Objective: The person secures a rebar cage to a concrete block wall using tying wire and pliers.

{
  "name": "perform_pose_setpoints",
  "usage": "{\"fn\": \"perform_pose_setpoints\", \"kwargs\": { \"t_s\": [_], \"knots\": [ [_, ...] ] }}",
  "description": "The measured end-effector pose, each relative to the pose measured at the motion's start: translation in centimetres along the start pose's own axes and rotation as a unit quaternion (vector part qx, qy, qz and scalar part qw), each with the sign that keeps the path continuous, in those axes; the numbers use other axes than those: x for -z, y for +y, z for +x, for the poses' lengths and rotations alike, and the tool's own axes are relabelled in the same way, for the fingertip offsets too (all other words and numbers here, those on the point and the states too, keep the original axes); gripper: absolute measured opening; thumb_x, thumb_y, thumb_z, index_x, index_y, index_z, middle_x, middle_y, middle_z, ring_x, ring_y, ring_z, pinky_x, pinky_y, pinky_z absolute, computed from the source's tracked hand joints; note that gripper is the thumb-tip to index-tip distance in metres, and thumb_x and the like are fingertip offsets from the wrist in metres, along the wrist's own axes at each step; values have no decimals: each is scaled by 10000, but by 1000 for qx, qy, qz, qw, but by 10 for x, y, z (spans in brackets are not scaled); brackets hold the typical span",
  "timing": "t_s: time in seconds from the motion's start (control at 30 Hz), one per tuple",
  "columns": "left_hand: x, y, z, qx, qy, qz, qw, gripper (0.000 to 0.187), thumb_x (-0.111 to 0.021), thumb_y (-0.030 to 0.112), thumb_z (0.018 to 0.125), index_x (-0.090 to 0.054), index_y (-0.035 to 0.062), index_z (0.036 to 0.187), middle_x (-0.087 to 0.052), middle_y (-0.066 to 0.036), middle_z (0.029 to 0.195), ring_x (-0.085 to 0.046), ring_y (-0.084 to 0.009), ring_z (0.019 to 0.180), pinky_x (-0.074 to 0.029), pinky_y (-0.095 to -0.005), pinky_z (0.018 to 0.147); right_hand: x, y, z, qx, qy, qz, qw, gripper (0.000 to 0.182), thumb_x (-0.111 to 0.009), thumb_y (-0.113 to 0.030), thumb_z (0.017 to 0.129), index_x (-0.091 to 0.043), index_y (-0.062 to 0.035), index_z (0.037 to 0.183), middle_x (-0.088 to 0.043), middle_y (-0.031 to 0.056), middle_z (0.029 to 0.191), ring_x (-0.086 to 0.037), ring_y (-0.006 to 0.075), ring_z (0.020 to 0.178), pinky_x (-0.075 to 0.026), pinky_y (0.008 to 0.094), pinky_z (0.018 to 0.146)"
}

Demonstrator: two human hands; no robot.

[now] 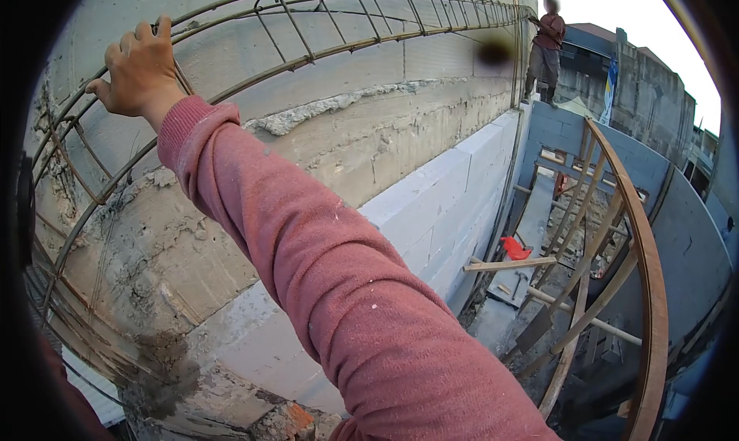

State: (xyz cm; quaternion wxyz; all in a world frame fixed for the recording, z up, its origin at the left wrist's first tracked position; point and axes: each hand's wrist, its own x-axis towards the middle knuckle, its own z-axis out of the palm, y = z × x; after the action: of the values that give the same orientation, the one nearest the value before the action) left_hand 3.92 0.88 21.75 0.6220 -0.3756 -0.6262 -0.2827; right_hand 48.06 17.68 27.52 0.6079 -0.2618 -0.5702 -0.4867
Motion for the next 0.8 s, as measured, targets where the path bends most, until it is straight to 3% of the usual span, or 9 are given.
{"fn": "perform_pose_setpoints", "kwargs": {
  "t_s": [0.2,0.33,0.5,0.7,0.8],
  "knots": [
    [-19,-9,-1,-51,104,-85,990,309,-454,242,923,-655,13,877,-643,-171,764,-603,-350,663,-463,-427,548,3,-1,0,-16,-23,58,998,528,-564,-593,761,-695,-105,913,-644,87,910,-516,246,974,-234,493,963],
    [-15,-8,0,-64,77,-7,995,314,-466,260,920,-651,25,825,-618,-152,687,-581,-340,594,-441,-435,508,2,-2,-1,-8,42,9,999,470,-588,-595,755,-706,-144,814,-646,35,802,-543,200,893,-264,451,909],
    [-11,-5,-1,-57,75,1,996,342,-469,278,917,-639,36,746,-613,-144,655,-571,-341,559,-426,-444,480,2,-1,-1,-2,61,27,998,456,-599,-579,747,-698,-135,777,-643,45,770,-543,211,862,-277,446,898],
    [-11,1,0,-62,139,-89,984,358,-469,292,918,-643,49,722,-633,-147,681,-586,-346,586,-436,-444,491,2,-1,-1,5,70,23,997,456,-598,-573,748,-684,-125,758,-632,47,772,-534,217,850,-286,446,891],
    [-8,0,-2,-28,71,-62,995,344,-470,283,916,-646,54,729,-633,-141,680,-584,-345,588,-438,-443,503,2,0,0,10,68,22,997,460,-592,-575,752,-682,-124,763,-625,47,773,-532,219,848,-289,445,888]
  ]
}}
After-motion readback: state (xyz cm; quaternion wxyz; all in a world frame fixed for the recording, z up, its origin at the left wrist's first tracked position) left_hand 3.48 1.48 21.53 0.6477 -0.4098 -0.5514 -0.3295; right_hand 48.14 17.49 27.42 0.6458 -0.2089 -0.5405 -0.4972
